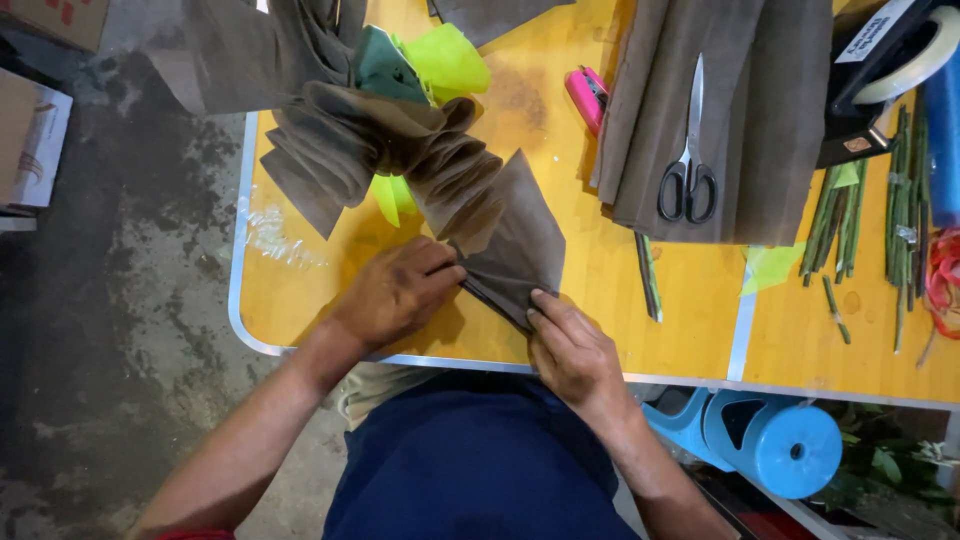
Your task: Folding and taping brown wrapping paper to create a decorative element for a floral arrangement.
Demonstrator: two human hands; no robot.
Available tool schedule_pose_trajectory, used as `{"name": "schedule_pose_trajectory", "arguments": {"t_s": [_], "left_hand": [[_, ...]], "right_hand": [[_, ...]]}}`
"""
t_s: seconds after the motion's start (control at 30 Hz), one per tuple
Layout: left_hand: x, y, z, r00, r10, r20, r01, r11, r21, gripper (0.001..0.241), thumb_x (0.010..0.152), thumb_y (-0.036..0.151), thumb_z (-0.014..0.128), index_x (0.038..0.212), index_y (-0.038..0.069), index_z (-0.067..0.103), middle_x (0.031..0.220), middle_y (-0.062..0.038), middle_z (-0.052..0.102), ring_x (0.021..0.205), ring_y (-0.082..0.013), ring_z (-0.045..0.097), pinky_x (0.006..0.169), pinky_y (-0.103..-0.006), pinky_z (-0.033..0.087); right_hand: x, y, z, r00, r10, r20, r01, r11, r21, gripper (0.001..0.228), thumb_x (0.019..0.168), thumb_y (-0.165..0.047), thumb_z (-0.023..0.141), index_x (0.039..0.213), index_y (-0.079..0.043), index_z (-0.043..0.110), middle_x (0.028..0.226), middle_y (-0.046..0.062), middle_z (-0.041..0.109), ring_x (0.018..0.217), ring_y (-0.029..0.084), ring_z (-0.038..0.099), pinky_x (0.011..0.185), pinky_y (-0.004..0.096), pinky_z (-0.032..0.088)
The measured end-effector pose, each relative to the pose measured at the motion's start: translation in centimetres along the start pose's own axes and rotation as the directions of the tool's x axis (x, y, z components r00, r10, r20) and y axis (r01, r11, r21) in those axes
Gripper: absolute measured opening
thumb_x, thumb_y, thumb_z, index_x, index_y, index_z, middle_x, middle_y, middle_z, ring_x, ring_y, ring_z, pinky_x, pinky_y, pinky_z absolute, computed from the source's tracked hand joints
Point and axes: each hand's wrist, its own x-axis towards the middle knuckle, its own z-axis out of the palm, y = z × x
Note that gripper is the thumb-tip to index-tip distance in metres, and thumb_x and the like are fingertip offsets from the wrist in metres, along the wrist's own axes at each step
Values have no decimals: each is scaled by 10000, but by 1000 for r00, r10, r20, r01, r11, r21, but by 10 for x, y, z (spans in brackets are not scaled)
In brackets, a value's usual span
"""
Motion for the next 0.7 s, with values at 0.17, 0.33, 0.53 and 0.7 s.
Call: {"name": "schedule_pose_trajectory", "arguments": {"t_s": [0.17, 0.33, 0.53, 0.7], "left_hand": [[5, 16, 6, 989, -121, -83, 122, 992, 10, 289, 942, 383, 645, 790, 138, 627, 849, -55, 580, 822, -273, 636, 687, -346, 535], [-9, 16, 42, 936, -293, -197, 322, 937, 134, 308, 918, 463, 716, 792, 191, 644, 827, -10, 585, 825, -238, 646, 677, -328, 529], [0, 33, 28, 915, -351, -199, 379, 917, 126, 229, 990, 410, 677, 923, 197, 726, 918, -25, 627, 924, -273, 662, 748, -345, 538], [-8, 18, 30, 969, -197, -152, 210, 975, 74, 145, 992, 330, 633, 946, 258, 750, 1004, 24, 705, 959, -232, 665, 753, -317, 510]], "right_hand": [[-1, 0, 0, 1000, -6, 25, 5, 999, 46, 117, 859, -42, 700, 952, 4, 754, 1114, 169, 752, 987, 338, 734, 887, 424, 599], [-7, 11, 8, 998, -69, 1, 68, 979, -194, 231, 915, -366, 740, 912, -135, 756, 1092, 19, 758, 991, 287, 676, 839, 418, 532], [21, -17, 23, 990, -130, -55, 121, 982, -142, 195, 922, -214, 772, 1034, -55, 757, 1152, 133, 752, 1083, 346, 701, 962, 426, 553], [12, -5, 11, 984, -157, 80, 165, 979, -116, 154, 949, -153, 742, 1013, -12, 749, 1076, 161, 760, 1059, 326, 732, 971, 390, 577]]}}
